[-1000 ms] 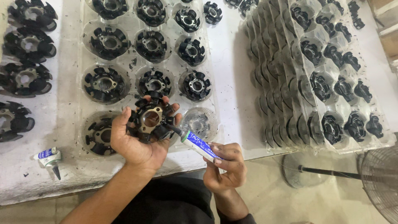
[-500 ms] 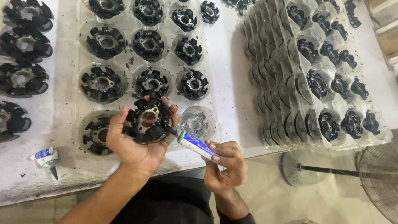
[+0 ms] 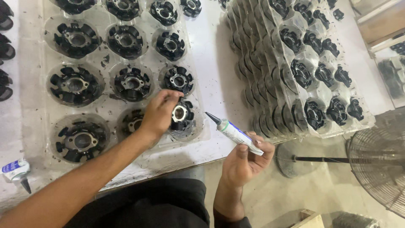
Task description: The person holds a black plastic rotor-like part in one hand and squeezes adhesive from a tube onto its hub with the other hand, then places the part into a plastic tray. Between parts, the person wipes the tube nozzle with a rag and continues applying adhesive to more parts one at a time.
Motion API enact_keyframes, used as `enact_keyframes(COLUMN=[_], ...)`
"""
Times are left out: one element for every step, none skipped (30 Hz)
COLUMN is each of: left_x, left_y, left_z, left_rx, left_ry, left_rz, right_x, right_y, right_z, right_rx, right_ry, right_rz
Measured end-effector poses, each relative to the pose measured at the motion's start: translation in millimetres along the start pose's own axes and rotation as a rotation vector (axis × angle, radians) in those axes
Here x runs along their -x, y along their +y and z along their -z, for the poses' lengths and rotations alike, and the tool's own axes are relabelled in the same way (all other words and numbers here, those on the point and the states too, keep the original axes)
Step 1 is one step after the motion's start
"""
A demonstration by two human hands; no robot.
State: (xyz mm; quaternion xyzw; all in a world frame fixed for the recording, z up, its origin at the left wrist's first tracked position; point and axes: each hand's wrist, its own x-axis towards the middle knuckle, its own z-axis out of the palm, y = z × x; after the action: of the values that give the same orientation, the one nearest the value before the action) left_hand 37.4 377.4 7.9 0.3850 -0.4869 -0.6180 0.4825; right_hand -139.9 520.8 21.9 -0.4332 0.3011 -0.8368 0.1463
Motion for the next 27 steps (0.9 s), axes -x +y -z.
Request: enact_keyframes(left_x=[1, 4, 5, 6, 6, 6, 6, 4, 1, -4, -11, -19, -28, -37, -44, -49, -54, -56, -57, -55, -52, -46, -35, -22, -8, 6, 21], left_y=[-1, -1, 1, 5, 9, 13, 18, 23, 27, 30, 33, 35, 36, 36, 36, 35, 34, 35, 36, 38, 41, 46, 50, 54, 59, 64, 68], left_z=[-3, -6, -9, -11, -14, -17, -18, -20, -21, -21, -20, -19, -18, -17, -17, -17, -17, -17, -18, -18, -18, -17, -12, -8, -1, 5, 14], left_rx=[-0.194, -0.388, -0.58, -0.749, -0.916, -1.083, -1.159, -1.235, -1.31, -1.321, -1.33, -1.337, -1.446, -1.554, -1.663, -1.652, -1.641, -1.631, -1.652, -1.67, -1.687, -1.554, -1.417, -1.281, -1.212, -1.141, -0.951], left_ry=[-0.089, -0.18, -0.273, -0.33, -0.386, -0.442, -0.422, -0.401, -0.38, -0.331, -0.283, -0.235, -0.191, -0.138, -0.076, -0.142, -0.209, -0.276, -0.251, -0.228, -0.206, -0.205, -0.205, -0.204, -0.189, -0.175, -0.214], left_rz=[0.015, 0.03, 0.043, -0.083, -0.213, -0.346, -0.405, -0.465, -0.529, -0.521, -0.513, -0.502, -0.52, -0.539, -0.559, -0.498, -0.436, -0.375, -0.367, -0.359, -0.35, -0.314, -0.275, -0.236, -0.339, -0.443, -0.242], right_x=[0, 1, 0, 0, 0, -1, -1, -1, -1, -1, -1, -1, -1, -2, -6, -9, -11, -13, -14, -15, -17, -18, -19, -20, -22, -23, -24], right_y=[0, 0, 0, -1, -1, -1, -1, 0, -1, -1, -2, -2, -2, -2, -2, -2, -1, 0, 2, 2, 4, 6, 7, 7, 9, 10, 10], right_z=[2, 3, 5, 7, 8, 9, 9, 9, 8, 8, 7, 5, 3, 2, 2, 2, 2, 2, 1, 1, 1, 1, 0, 0, -1, -3, -4], right_rx=[-0.001, 0.001, 0.001, 0.002, 0.002, 0.01, 0.017, 0.023, 0.013, 0.006, 0.0, -0.004, -0.006, -0.01, -0.052, -0.096, -0.141, -0.181, -0.221, -0.258, -0.296, -0.335, -0.371, -0.393, -0.418, -0.443, -0.437], right_ry=[0.014, 0.029, 0.041, 0.053, 0.064, 0.064, 0.063, 0.062, 0.059, 0.057, 0.055, 0.084, 0.11, 0.133, 0.137, 0.142, 0.148, 0.15, 0.154, 0.158, 0.178, 0.196, 0.213, 0.189, 0.167, 0.145, 0.136], right_rz=[0.005, 0.01, 0.006, 0.002, -0.003, 0.001, 0.003, 0.006, -0.004, -0.011, -0.017, -0.044, -0.073, -0.101, -0.165, -0.231, -0.298, -0.346, -0.392, -0.439, -0.484, -0.53, -0.58, -0.592, -0.6, -0.605, -0.617])
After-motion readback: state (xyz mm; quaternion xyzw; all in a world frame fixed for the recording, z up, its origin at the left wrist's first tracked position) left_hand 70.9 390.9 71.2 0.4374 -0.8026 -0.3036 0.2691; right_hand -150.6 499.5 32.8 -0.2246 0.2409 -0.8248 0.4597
